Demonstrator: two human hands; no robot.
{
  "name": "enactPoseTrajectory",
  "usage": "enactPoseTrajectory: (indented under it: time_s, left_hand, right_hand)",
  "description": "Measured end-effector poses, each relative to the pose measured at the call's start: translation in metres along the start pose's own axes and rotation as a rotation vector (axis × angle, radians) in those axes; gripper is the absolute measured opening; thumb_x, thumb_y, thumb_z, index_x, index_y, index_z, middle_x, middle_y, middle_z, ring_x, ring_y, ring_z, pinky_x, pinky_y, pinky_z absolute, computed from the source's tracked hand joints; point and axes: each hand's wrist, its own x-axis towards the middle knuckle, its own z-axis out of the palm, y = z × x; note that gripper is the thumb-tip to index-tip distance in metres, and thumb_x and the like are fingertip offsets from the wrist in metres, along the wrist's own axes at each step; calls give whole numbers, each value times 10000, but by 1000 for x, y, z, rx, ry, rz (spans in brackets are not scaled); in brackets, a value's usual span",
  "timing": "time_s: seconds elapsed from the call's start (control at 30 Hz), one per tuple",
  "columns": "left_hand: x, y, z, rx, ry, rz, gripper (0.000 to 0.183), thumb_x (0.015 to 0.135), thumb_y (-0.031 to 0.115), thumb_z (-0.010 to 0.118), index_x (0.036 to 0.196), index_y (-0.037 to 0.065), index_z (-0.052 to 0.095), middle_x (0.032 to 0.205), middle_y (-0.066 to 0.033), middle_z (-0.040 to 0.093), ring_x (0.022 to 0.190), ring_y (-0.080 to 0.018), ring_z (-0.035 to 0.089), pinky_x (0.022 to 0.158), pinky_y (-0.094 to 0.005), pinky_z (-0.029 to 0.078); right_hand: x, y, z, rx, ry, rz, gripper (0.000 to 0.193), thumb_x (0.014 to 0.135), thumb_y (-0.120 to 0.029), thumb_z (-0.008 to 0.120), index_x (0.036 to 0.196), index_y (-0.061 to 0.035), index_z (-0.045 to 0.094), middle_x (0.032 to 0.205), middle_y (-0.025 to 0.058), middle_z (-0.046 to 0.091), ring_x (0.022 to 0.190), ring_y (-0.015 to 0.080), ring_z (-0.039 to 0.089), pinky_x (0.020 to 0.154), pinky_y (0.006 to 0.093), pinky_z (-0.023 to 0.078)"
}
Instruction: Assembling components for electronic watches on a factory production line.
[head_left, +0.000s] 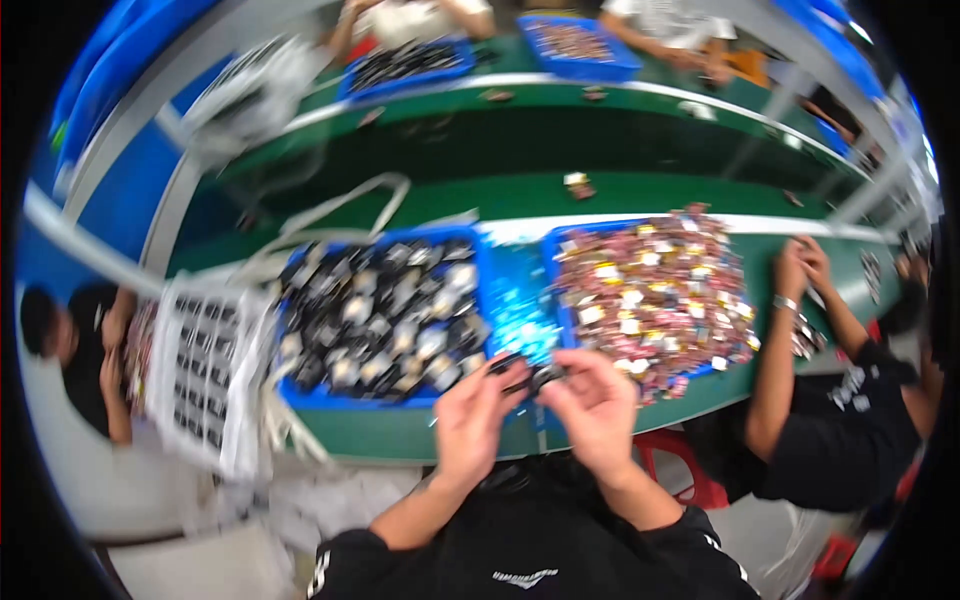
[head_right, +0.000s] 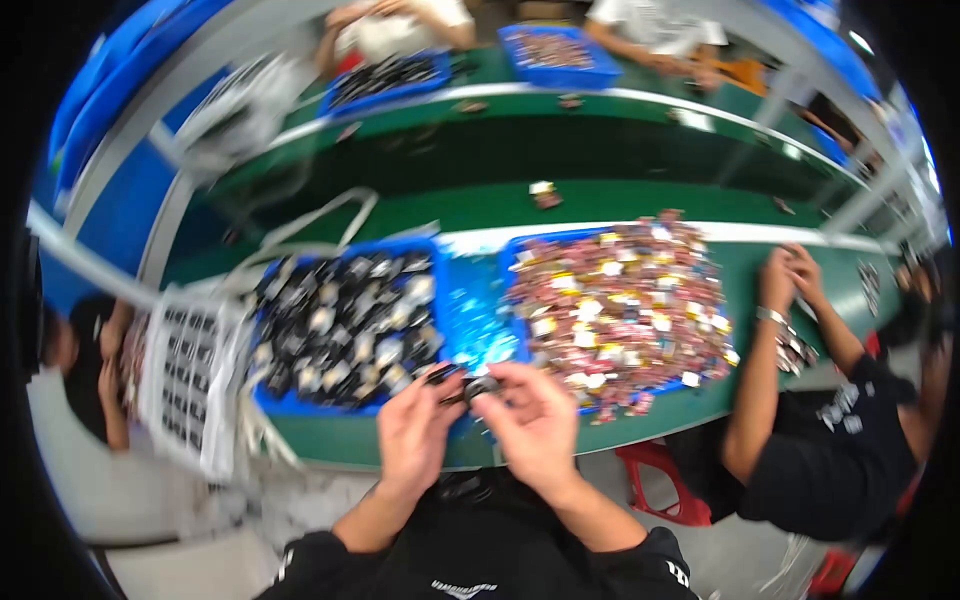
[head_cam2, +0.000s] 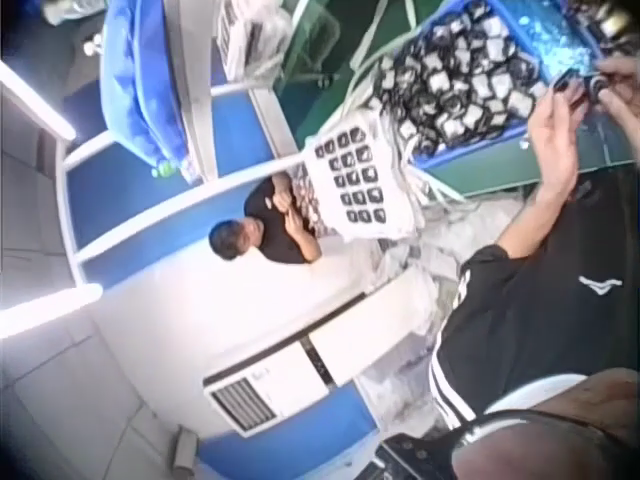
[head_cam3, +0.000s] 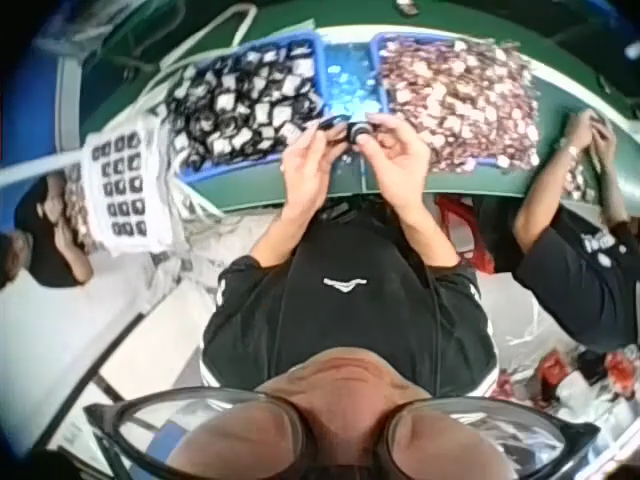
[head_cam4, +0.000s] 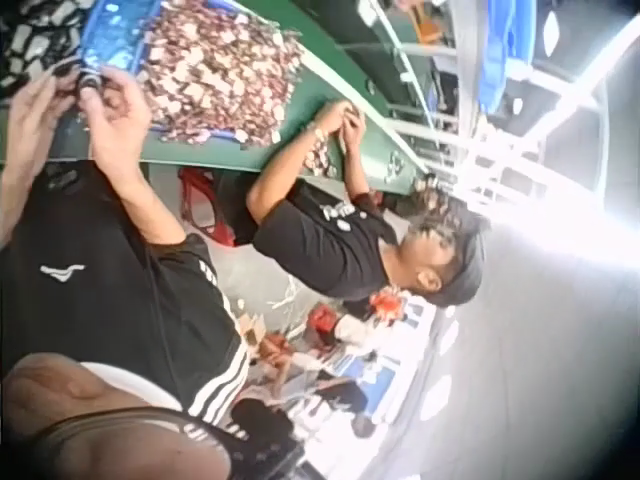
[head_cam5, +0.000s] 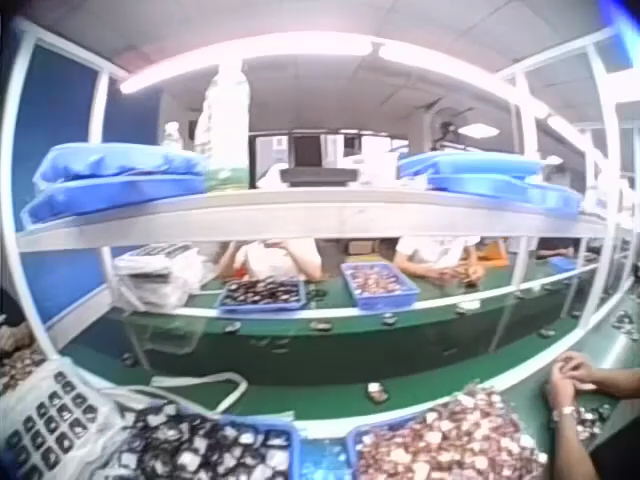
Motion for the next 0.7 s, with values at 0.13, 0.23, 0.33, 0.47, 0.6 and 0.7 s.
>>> enactPoseTrajectory:
  time_s: [0.13, 0.23, 0.33, 0.47, 0.6, 0.7]
  left_hand:
    - [-6, 6, 1, -29, -31, 49, 383, 1023, 121, 442, 1353, -75, 446, 1264, -161, 588, 1144, -209, 587, 992, -346, 488]
    - [-7, 4, -4, -4, -8, 79, 383, 1023, 120, 444, 1353, -75, 448, 1252, -150, 595, 1132, -199, 590, 981, -339, 494]
    - [-4, 2, -8, -27, -46, 65, 372, 1020, 115, 452, 1344, -66, 468, 1248, -136, 595, 1129, -185, 586, 978, -325, 492]
    - [-3, -6, -14, 146, -31, -6, 356, 999, 150, 524, 1300, -39, 539, 1070, -47, 647, 899, -84, 599, 797, -218, 496]
    - [3, -13, -21, 248, 23, 112, 301, 935, 144, 599, 1162, -52, 568, 1184, -126, 613, 1006, -206, 623, 895, -326, 501]
    - [-19, 6, -20, 240, 168, 139, 357, 988, 200, 523, 1136, -123, 564, 1078, -222, 616, 997, -268, 595, 818, -345, 514]
  right_hand:
    - [3, 7, 23, -108, 15, -84, 312, 804, 94, 692, 1102, 62, 608, 1011, 117, 650, 871, 139, 649, 754, 237, 538]
    - [11, 15, 21, -387, -94, -276, 332, 759, 86, 731, 1080, 49, 651, 987, 116, 646, 813, 139, 641, 698, 239, 521]
    - [10, 6, 25, -441, -49, -302, 358, 731, 67, 757, 1076, -9, 697, 925, 89, 615, 748, 147, 624, 653, 254, 504]
    - [6, -8, 17, -830, -51, -451, 399, 717, -5, 783, 1104, -64, 706, 892, 72, 591, 726, 169, 630, 634, 281, 507]
    - [11, 11, 13, -838, -88, -697, 322, 796, -103, 680, 1107, -24, 668, 887, 75, 648, 825, 243, 633, 701, 338, 531]
    - [-6, 8, 29, -603, -153, -441, 249, 846, -59, 595, 1091, -32, 632, 914, 118, 580, 879, 270, 585, 737, 352, 497]
